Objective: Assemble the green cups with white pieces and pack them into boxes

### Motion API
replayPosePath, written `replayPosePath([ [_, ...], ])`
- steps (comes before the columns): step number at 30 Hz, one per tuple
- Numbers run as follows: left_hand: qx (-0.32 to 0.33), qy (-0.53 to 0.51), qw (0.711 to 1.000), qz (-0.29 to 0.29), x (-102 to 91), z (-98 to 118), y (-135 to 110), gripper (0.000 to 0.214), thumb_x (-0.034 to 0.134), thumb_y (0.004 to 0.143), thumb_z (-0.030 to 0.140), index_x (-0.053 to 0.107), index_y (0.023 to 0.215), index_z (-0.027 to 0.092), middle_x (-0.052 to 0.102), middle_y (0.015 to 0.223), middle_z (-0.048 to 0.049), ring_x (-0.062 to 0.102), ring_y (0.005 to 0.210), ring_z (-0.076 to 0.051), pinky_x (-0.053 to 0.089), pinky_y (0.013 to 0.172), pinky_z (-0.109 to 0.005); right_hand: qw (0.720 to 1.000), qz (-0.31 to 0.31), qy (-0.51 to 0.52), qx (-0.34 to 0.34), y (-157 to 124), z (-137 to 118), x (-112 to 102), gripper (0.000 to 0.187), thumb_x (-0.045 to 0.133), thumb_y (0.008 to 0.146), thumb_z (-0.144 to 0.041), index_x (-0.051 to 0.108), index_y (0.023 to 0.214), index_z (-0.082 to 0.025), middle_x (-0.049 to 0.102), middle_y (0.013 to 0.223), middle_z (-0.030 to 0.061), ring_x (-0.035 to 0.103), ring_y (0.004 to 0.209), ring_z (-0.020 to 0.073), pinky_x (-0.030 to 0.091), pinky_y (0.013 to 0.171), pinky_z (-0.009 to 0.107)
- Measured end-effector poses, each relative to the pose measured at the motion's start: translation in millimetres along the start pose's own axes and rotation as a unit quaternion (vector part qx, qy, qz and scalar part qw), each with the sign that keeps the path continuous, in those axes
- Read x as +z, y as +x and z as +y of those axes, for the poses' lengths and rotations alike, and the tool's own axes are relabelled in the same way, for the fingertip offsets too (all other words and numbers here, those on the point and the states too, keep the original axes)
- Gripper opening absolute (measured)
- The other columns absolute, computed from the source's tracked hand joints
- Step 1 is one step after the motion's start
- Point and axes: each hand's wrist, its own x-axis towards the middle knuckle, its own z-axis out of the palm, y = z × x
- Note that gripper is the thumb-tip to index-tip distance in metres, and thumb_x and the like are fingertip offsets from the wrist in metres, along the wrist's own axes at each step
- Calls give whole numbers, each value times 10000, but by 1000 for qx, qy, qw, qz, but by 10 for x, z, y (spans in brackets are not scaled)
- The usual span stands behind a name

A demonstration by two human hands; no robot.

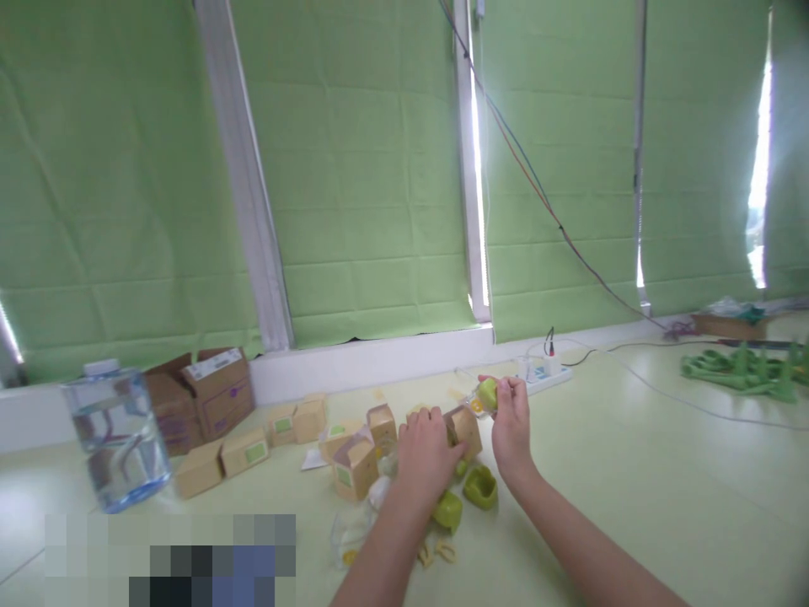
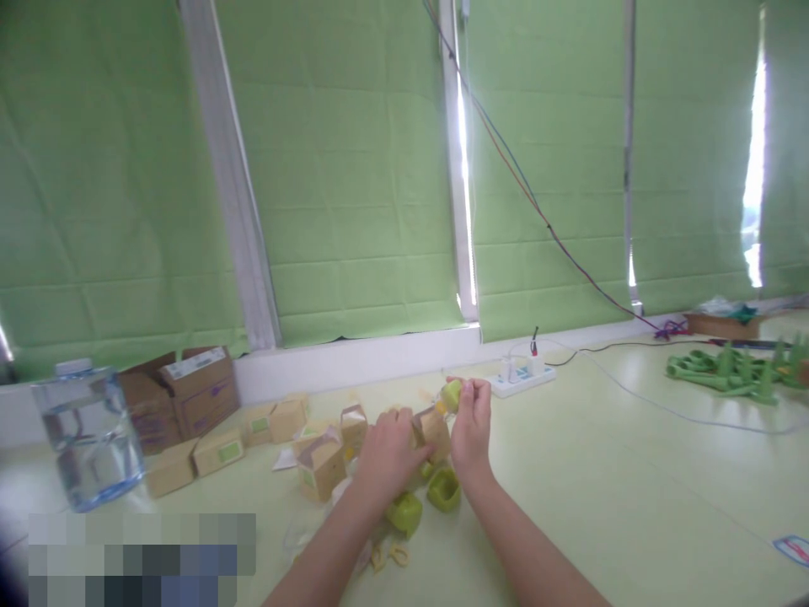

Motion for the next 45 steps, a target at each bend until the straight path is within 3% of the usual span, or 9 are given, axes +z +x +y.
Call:
replayPosePath([
  [6,95,-187,977,44,-186,-43,-153,829,754,723,368,343,1430,235,574,1265,-122,540,1177,-295,436,978,-429,999,-52,-7,4,-160,-242,101,261,457,961,-475,524,945,-223,664,990,51,606,810,173,497,733,301],
  [10,149,-287,944,73,-301,-119,-278,680,699,788,278,391,1394,259,564,1312,-99,546,1181,-252,446,1001,-411,985,-170,2,-3,-311,-319,160,241,489,953,-448,555,990,-220,664,970,61,624,810,187,527,724,307],
  [13,146,-264,949,92,-337,-294,-354,543,659,825,275,461,1329,240,605,1238,-104,587,1091,-253,481,940,-422,971,-237,-25,-38,-371,-338,187,225,519,941,-424,591,958,-212,638,1077,89,616,958,210,533,792,318],
  [20,121,-151,974,122,-359,-811,-551,465,665,797,246,516,1238,236,593,1164,-94,563,1096,-283,466,939,-464,992,-118,-36,1,-202,-260,115,307,515,928,-499,585,929,-200,648,898,55,615,787,191,524,701,306],
  [24,100,-171,971,133,-509,-789,-625,531,651,804,266,466,1300,228,584,1123,-89,575,1032,-256,476,905,-416,980,-192,-35,34,-222,-194,108,323,552,901,-519,593,900,-198,669,882,58,625,787,203,521,672,301],
  [28,98,-205,970,86,-770,-622,-744,352,566,874,297,504,1212,222,629,1058,-60,597,968,-215,461,905,-382,969,-239,-57,20,-331,-181,135,316,553,903,-508,615,887,-198,676,854,59,613,769,201,512,671,300],
  [34,144,-146,974,-95,-1026,-548,-1170,134,630,836,334,607,933,244,644,972,-13,593,930,-203,471,841,-329,959,-270,-88,-10,-356,-218,140,283,535,929,-452,623,872,-189,660,828,44,605,764,185,489,701,291],
  [39,138,-54,980,-135,-923,-716,-1364,172,701,783,402,653,826,244,662,1056,-51,594,1004,-269,479,865,-398,950,-298,-91,-9,-382,-267,159,264,530,935,-432,603,844,-196,654,796,23,599,725,170,479,680,282],
  [45,158,15,981,-112,-757,-689,-1269,252,809,662,405,642,689,219,680,1021,-58,567,1039,-317,447,896,-460,944,-318,-88,3,-414,-285,165,262,525,936,-437,614,872,-199,669,830,31,608,744,182,484,674,297],
])
